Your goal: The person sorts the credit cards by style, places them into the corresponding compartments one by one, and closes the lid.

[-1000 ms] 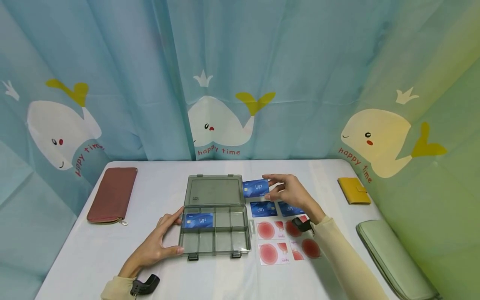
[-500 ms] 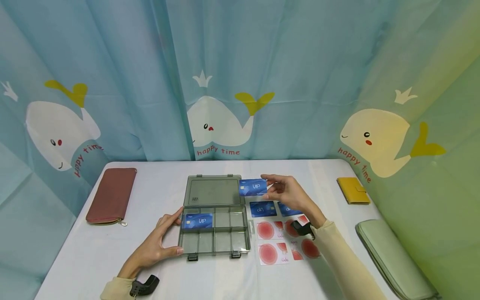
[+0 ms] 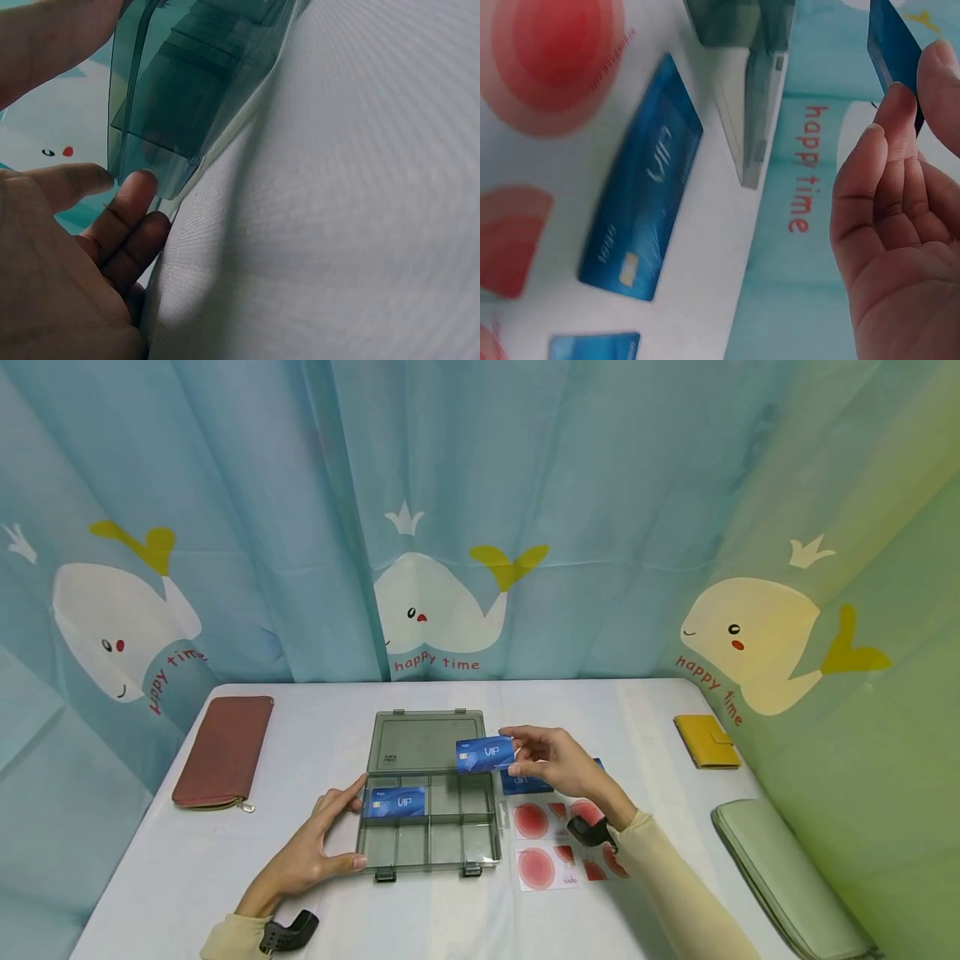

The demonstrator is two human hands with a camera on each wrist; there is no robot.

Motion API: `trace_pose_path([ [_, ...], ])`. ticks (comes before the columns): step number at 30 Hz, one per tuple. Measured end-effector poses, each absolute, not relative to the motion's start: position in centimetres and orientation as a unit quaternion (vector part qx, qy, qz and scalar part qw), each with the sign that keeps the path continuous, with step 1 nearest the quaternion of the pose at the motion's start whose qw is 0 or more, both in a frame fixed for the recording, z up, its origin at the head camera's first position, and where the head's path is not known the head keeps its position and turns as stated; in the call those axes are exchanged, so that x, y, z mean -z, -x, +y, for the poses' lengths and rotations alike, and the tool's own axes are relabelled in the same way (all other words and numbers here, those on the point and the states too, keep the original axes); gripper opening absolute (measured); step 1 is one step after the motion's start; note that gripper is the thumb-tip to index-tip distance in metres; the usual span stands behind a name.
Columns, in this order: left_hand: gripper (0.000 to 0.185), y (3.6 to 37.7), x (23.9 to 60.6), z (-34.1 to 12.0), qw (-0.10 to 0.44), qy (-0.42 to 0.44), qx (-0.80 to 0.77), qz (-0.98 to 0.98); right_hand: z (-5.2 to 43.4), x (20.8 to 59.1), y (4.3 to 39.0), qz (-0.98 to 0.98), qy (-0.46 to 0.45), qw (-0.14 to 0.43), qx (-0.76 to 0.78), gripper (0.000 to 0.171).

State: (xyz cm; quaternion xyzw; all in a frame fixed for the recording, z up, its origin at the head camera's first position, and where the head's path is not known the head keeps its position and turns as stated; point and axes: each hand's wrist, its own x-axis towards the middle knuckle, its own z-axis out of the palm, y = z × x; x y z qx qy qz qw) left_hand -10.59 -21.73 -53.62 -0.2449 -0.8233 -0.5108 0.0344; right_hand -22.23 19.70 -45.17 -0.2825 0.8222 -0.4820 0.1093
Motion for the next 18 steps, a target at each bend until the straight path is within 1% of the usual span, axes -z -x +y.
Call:
trace_pose_path([
  [6,0.105,10.6,53.6,-21.7,0.036,0.252,0.515,-0.819,19.0,45.6,21.5,0.823,0.294,0.131,0.468,0.056],
  [12,0.107,10.7,53.7,-21.8,0.038,0.251,0.511,-0.822,18.6,45.7,21.1,0.825,0.286,0.156,0.462,0.056],
  [18,0.107,10.7,53.6,-21.8,0.036,0.25,0.512,-0.821,18.4,46.0,21.1,0.824,0.303,0.164,0.45,0.058],
])
